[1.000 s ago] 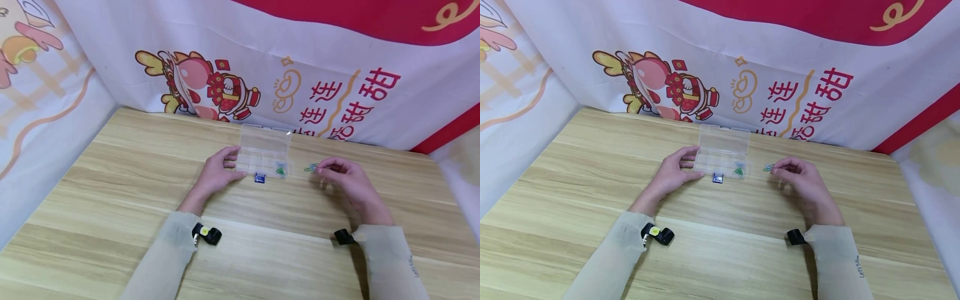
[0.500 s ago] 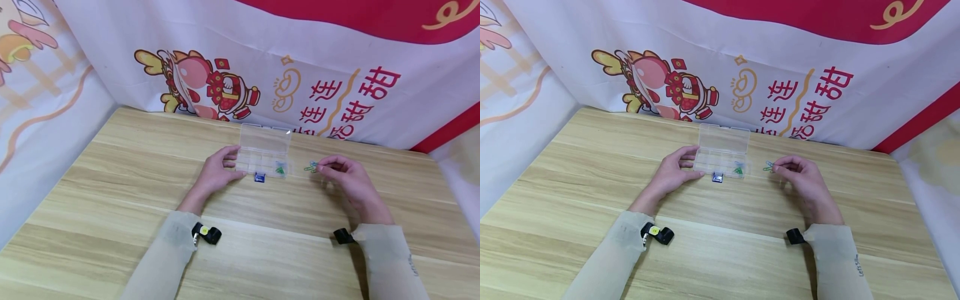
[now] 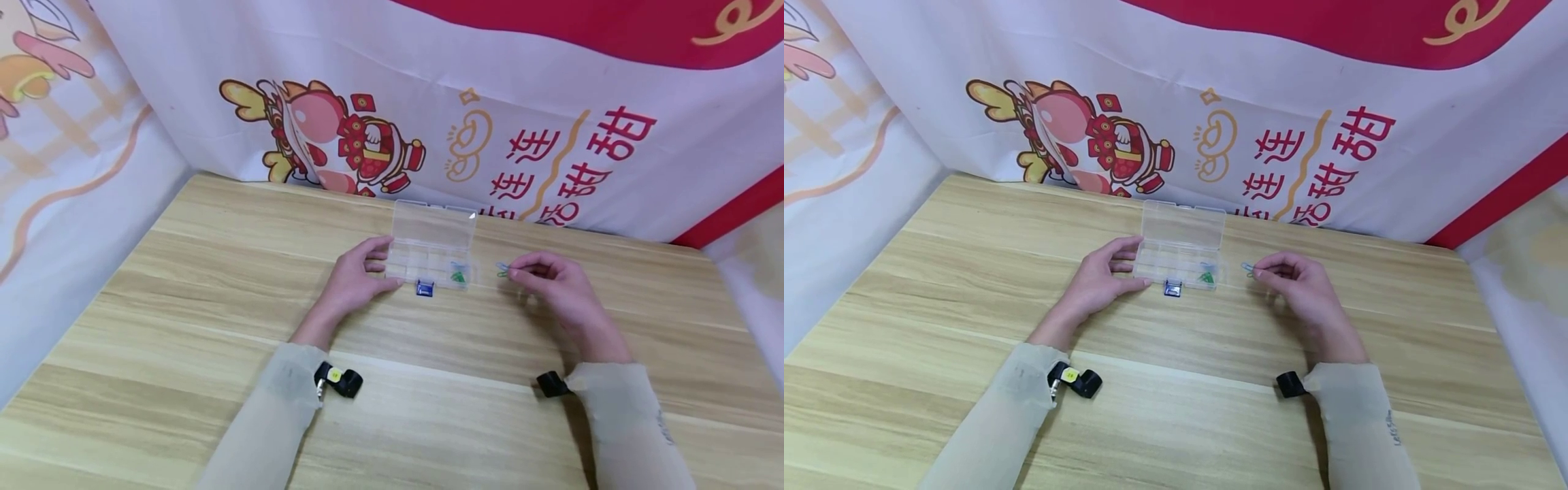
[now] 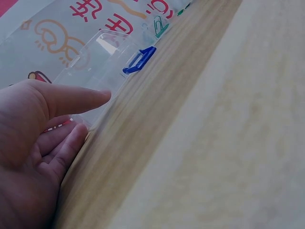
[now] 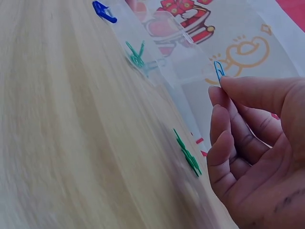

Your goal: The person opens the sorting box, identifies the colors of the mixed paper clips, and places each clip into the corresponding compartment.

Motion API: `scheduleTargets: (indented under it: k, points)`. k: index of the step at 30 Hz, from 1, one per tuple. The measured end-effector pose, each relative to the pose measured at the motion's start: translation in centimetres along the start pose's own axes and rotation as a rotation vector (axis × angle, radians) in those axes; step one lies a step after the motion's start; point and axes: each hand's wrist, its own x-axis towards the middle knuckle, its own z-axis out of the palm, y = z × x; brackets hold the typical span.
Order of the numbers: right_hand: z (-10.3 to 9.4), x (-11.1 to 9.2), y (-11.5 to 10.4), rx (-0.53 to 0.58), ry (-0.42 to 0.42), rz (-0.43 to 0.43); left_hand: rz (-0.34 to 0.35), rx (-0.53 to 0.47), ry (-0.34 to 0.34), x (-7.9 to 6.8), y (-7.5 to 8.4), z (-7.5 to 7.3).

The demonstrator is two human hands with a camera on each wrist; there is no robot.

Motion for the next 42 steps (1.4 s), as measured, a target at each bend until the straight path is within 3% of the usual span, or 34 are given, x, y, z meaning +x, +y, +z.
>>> scheduleTargets:
  k: [9,16,21,29,42]
  points:
    - [1.9,1.2,-1.1,-0.033,-0.004,0.066,-0.014,0.005,-0.008,0.0,0.0,-0.1]
    - [3.9,2.4,-1.5,-0.102,-0.003,-0.019,-0.008,0.005,-0.004,0.0,-0.3,0.1]
    - [4.7,2.6,-1.9,-0.12,0.0,-0.009,-0.01,-0.003,-0.003,0.0,-0.2,0.1]
    - [5.3,2.9,-2.1,-0.138,0.019,-0.032,-0.012,-0.007,-0.002,0.1,-0.3,0.0]
    - [5.1,2.7,-2.3,-0.136,0.02,0.008,-0.016,-0.009,-0.007,0.1,-0.2,0.0]
